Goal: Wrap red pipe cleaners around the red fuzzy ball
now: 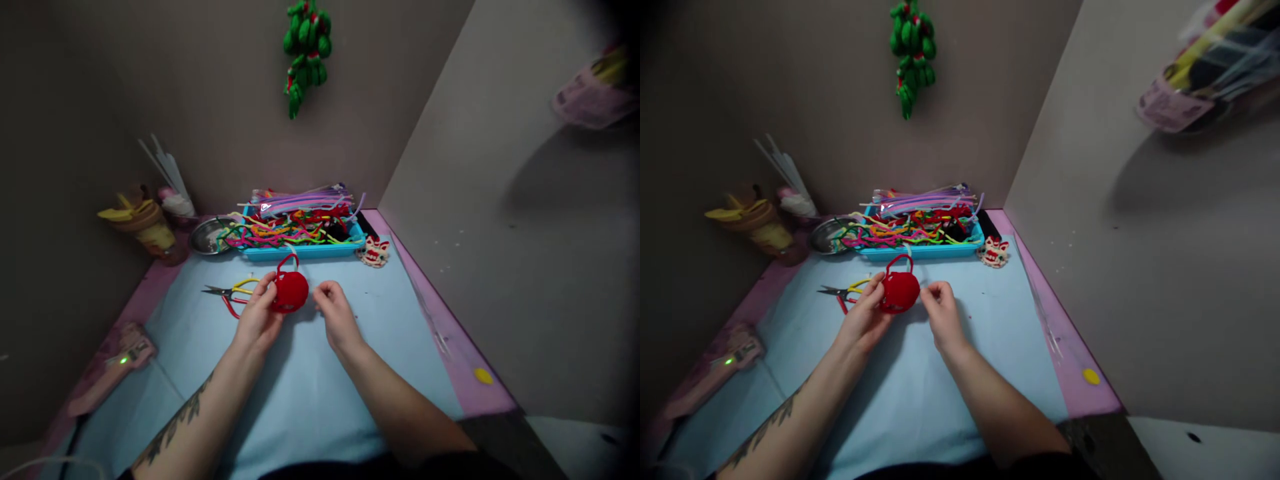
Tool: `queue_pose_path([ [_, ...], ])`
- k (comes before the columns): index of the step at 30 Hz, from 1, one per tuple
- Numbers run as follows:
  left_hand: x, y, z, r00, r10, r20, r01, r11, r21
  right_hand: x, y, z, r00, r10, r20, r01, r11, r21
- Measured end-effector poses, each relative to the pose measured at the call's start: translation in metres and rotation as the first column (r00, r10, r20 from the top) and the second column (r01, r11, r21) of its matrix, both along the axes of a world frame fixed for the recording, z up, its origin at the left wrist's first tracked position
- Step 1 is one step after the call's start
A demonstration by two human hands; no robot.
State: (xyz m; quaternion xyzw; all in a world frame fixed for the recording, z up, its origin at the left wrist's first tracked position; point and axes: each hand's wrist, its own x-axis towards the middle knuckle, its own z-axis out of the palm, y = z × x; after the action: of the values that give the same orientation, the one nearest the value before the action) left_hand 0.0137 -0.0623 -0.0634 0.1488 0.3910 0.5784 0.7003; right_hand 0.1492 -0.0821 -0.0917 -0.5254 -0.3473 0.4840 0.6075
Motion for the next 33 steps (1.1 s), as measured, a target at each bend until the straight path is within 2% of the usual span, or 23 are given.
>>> queue_pose_path([
  [4,0.001,-0.002,-0.004,0.999,0.016,0.037,-0.018,0.998,0.055,-0.008,-0.009,0.007,0.980,0.195,0.045,-0.197,0.980,0.035],
  [8,0.006,-0.008,-0.007,0.998,-0.019,0.054,0.013,0.994,0.107,-0.018,-0.014,0.006,0.968,0.249,-0.016,-0.249,0.968,-0.024],
  [11,0.012,-0.012,-0.008,0.996,-0.009,0.091,-0.001,0.994,0.112,-0.022,-0.013,0.001,0.972,0.228,-0.065,-0.230,0.973,-0.031],
  [14,0.018,-0.016,-0.010,0.996,-0.007,0.089,-0.003,0.994,0.106,-0.023,-0.010,-0.003,0.978,0.180,-0.104,-0.177,0.984,0.032],
  [18,0.024,-0.023,-0.012,0.998,-0.007,-0.069,0.016,0.991,0.131,-0.022,-0.007,-0.006,0.989,0.093,-0.112,-0.086,0.994,0.072],
  [23,0.028,-0.031,-0.015,0.960,0.033,-0.278,0.025,0.979,0.201,-0.017,-0.007,-0.005,0.998,-0.052,0.040,0.047,0.991,0.128],
  [25,0.029,-0.032,-0.016,0.945,0.021,-0.326,0.052,0.976,0.213,-0.016,-0.008,-0.003,0.995,-0.091,0.045,0.085,0.990,0.113],
  [33,0.032,-0.034,-0.019,0.887,0.047,-0.460,0.087,0.960,0.267,-0.019,-0.011,0.008,0.994,-0.062,-0.084,0.067,0.996,0.055],
])
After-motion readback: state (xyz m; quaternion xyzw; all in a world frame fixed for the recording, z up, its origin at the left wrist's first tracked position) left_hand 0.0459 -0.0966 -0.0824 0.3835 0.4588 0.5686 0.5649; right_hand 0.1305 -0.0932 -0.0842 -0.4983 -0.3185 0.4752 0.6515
